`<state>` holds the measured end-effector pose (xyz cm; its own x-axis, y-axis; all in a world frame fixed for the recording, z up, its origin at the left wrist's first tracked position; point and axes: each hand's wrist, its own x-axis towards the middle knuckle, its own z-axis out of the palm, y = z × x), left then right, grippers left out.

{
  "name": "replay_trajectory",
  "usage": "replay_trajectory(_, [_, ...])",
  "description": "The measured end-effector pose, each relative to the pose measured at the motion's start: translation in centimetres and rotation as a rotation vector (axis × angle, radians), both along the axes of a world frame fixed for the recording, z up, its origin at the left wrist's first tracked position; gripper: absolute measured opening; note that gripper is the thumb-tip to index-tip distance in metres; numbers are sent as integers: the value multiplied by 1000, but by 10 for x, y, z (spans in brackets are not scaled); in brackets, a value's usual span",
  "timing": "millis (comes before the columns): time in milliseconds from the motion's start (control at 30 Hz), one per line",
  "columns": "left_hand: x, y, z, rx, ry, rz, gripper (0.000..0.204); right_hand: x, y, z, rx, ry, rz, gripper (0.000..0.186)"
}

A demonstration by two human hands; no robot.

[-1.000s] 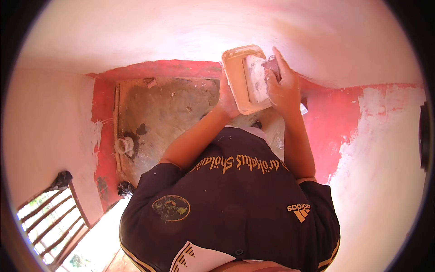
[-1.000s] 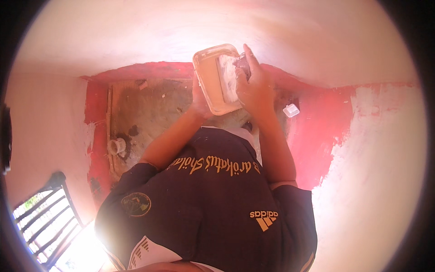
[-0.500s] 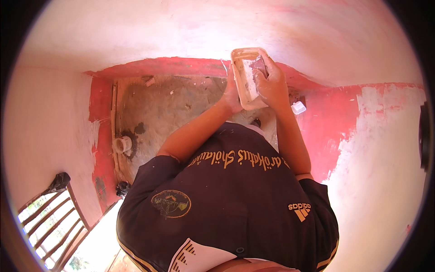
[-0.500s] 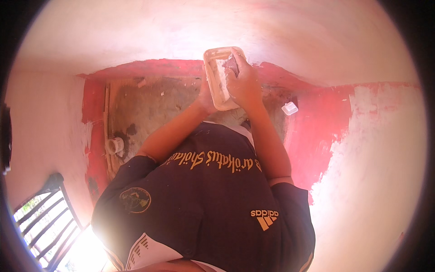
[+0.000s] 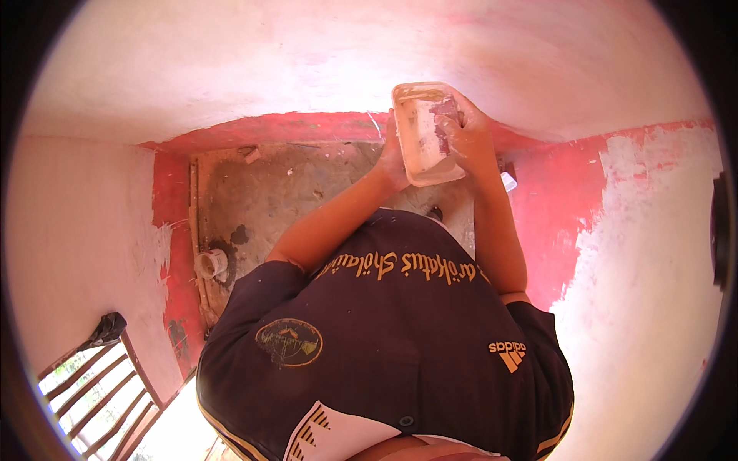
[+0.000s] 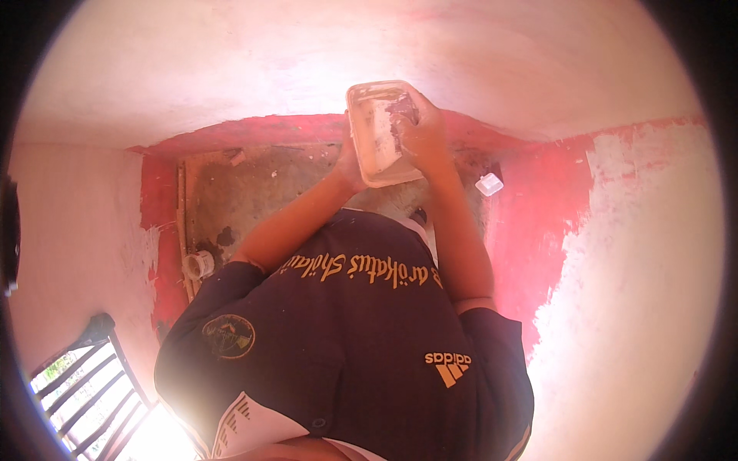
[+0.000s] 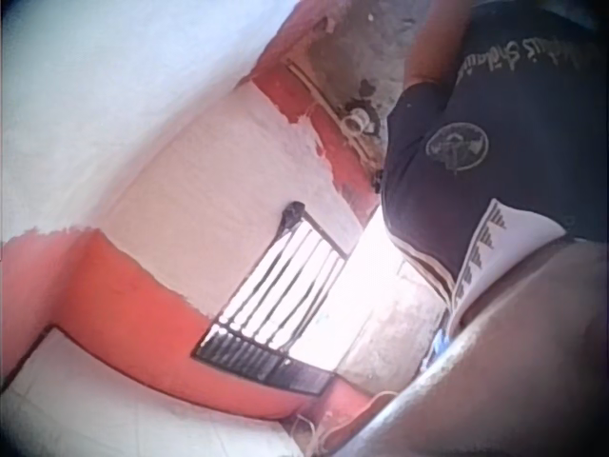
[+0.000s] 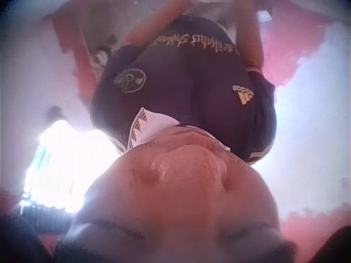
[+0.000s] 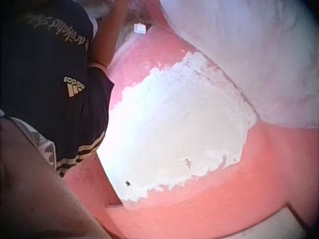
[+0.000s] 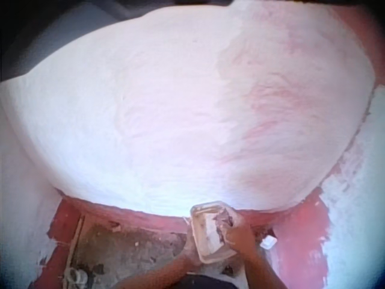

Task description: The person applies a white plaster or filler material to a pink-painted wall and ceiling using a putty knife. They hold a small container of the material in one hand while spreading it across the surfaces with the other.

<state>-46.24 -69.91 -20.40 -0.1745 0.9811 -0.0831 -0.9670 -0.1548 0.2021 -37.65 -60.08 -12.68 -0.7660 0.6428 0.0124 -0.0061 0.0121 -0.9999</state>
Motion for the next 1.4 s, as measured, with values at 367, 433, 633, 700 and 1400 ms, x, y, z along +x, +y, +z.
replay_trajectory(367, [-38, 4, 27, 187, -36, -31, 72, -8, 38, 18, -66, -64, -212, 54])
replay_trajectory(433, [-41, 6, 29, 171, -88, -30, 87, -9, 39, 16, -138, 33, -215, 55])
replay_trajectory(633, [-36, 10, 29, 155, -87, -35, 74, 1, 33, 19, -137, 47, -231, 57])
replay_trajectory(700, [-33, 12, 27, 101, -85, -48, 76, 7, 34, 21, -106, 101, -307, 54])
replay_trajectory(1400, [-8, 64, 32, 21, 279, -19, 71, 69, 57, 6, -207, 310, -483, 19])
